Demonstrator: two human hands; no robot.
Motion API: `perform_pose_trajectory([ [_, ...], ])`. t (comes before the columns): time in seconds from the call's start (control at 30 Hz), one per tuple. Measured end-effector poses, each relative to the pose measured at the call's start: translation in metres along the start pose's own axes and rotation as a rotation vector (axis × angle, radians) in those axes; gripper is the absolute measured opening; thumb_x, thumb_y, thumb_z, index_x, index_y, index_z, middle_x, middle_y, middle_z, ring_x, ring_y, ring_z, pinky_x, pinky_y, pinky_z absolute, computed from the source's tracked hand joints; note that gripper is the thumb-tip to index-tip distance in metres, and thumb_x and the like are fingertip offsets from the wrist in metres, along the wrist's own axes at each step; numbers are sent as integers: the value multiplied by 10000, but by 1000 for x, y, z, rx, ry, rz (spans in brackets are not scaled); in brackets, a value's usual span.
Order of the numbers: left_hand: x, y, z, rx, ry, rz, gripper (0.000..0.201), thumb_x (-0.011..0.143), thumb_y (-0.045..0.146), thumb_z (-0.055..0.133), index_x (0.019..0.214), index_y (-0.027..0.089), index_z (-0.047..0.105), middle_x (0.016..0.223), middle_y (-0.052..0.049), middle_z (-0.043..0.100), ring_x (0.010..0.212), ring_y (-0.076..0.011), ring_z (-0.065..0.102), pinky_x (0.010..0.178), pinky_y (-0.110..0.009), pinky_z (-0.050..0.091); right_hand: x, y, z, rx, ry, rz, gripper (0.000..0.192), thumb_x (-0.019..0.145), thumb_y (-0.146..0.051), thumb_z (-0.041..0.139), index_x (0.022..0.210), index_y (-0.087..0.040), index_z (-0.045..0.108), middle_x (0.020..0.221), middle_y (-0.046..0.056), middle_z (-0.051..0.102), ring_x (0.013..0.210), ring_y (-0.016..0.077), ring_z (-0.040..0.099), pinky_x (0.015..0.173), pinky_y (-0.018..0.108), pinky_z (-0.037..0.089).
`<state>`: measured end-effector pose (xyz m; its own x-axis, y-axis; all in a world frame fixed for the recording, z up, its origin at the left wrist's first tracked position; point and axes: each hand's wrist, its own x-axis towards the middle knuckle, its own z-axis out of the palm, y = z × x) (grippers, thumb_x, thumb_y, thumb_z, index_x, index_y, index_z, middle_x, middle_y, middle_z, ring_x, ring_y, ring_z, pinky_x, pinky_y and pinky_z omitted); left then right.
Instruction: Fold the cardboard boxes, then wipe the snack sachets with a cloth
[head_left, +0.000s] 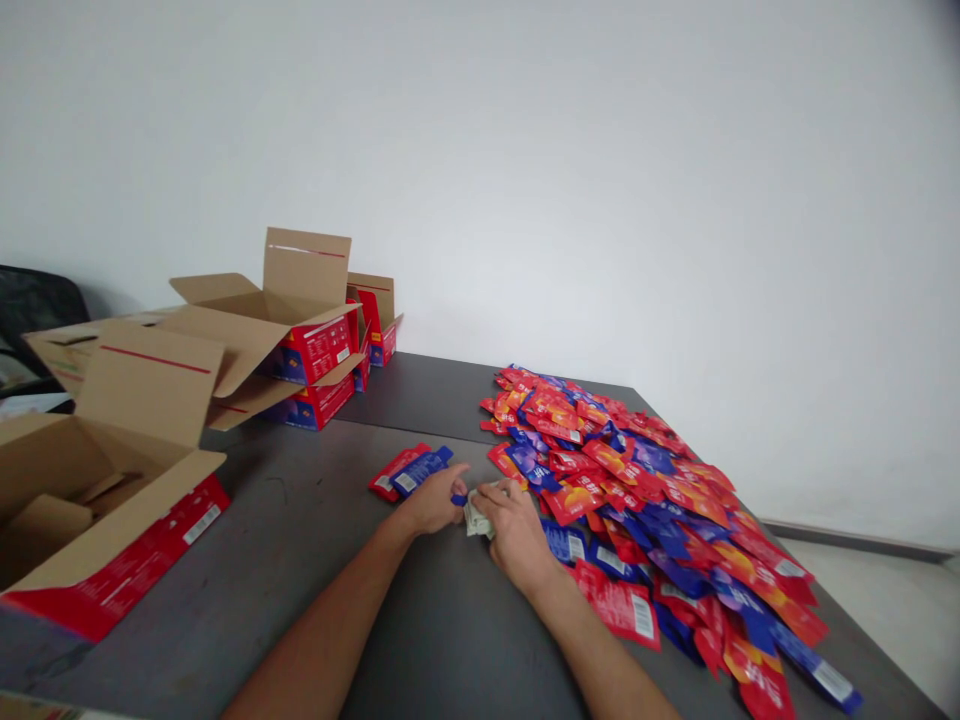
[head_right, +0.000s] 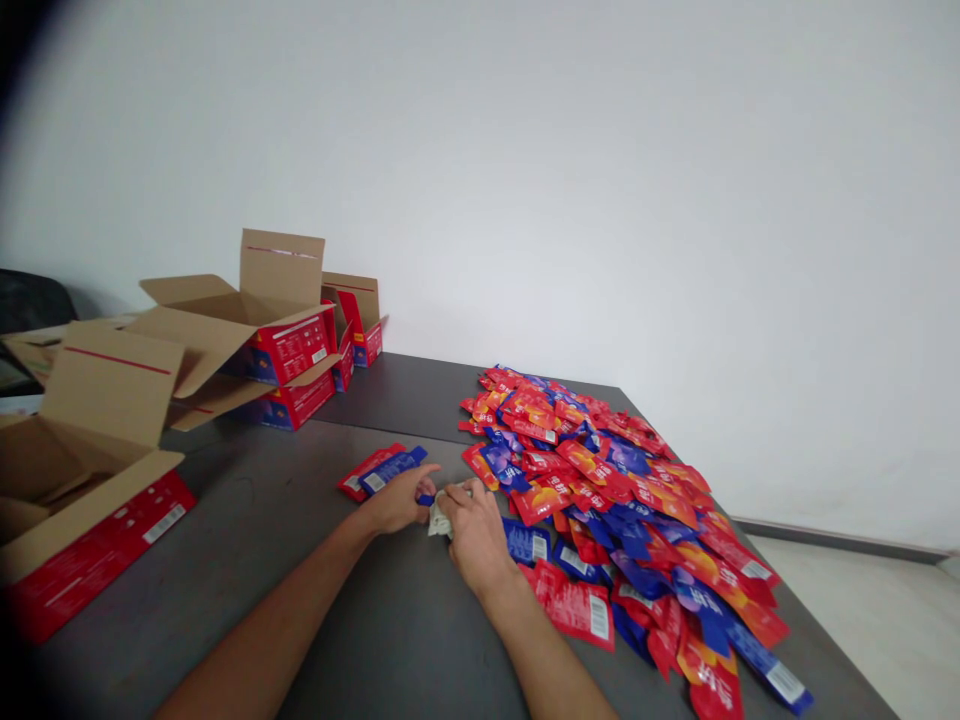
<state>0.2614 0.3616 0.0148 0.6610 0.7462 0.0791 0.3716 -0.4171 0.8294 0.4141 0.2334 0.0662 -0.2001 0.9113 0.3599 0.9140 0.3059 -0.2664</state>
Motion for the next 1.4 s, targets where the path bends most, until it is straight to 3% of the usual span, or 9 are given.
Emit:
perform_pose_trajectory([
  [0.17,-1,6,0,49,-6,-33,705,541,62,661,1238,125,577,999,-53,666,889,-181,614,812,-273,484,-6,20,-8,-106,18,126,561,576,7,521,1040,-262,682,1131,21,681,1036,266,467,794,353,372],
  [0.43,1,10,6,183,82,-52,625,546,46,616,1165,127,650,953,-50,656,858,-182,591,757,-262,450,-12,46,-10,-14,152,179,644,597,57,473,1120,-247,690,1158,18,692,972,242,501,844,343,418],
  [0.6,-2,24,0,204,107,58,367,660,89,578,976,180,741,775,-5,642,759,-165,559,711,-263,419,-8,49,-11,98,287,168,687,623,75,443,1189,-245,664,1186,33,678,1022,235,535,915,370,420],
  [0.77,-3,24,-3,266,233,167,429,740,59,489,1021,230,764,899,-48,631,886,-186,557,833,-302,427,-6,55,-9,103,392,147,653,660,63,432,1216,-204,646,1229,68,651,1094,246,536,974,415,417],
  [0.9,-4,19,-3,376,69,218,481,679,24,487,979,258,781,971,-69,638,969,-217,547,915,-346,410,-7,58,1,102,413,127,628,728,27,431,1302,-172,590,1330,122,576,1225,267,487,1044,476,402],
  [0.97,-5,19,-4,391,15,201,482,657,51,534,1019,268,767,1046,-61,649,1034,-237,532,974,-361,389,-7,57,8,138,404,108,617,769,1,426,1343,-187,557,1378,131,533,1266,260,470,1070,487,397],
  [1.1,-5,22,-5,398,101,100,506,703,268,677,1208,247,666,1265,-73,586,1184,-286,450,1051,-394,341,-4,47,20,192,308,13,668,765,3,410,1385,-221,514,1439,109,484,1360,238,397,1127,500,352],
  [1.27,-6,19,-5,464,32,-7,351,760,450,659,1076,308,715,1259,-67,574,1192,-314,438,1023,-426,342,3,27,22,159,96,-99,689,719,21,447,1346,-246,546,1374,59,554,1335,202,423,1181,431,265],
  [1.4,-5,15,-4,474,25,-18,442,735,447,677,1166,346,678,1304,-58,548,1206,-327,436,1014,-451,346,3,23,14,69,41,-35,646,678,14,480,1256,-246,607,1309,45,595,1307,206,428,1165,395,271],
])
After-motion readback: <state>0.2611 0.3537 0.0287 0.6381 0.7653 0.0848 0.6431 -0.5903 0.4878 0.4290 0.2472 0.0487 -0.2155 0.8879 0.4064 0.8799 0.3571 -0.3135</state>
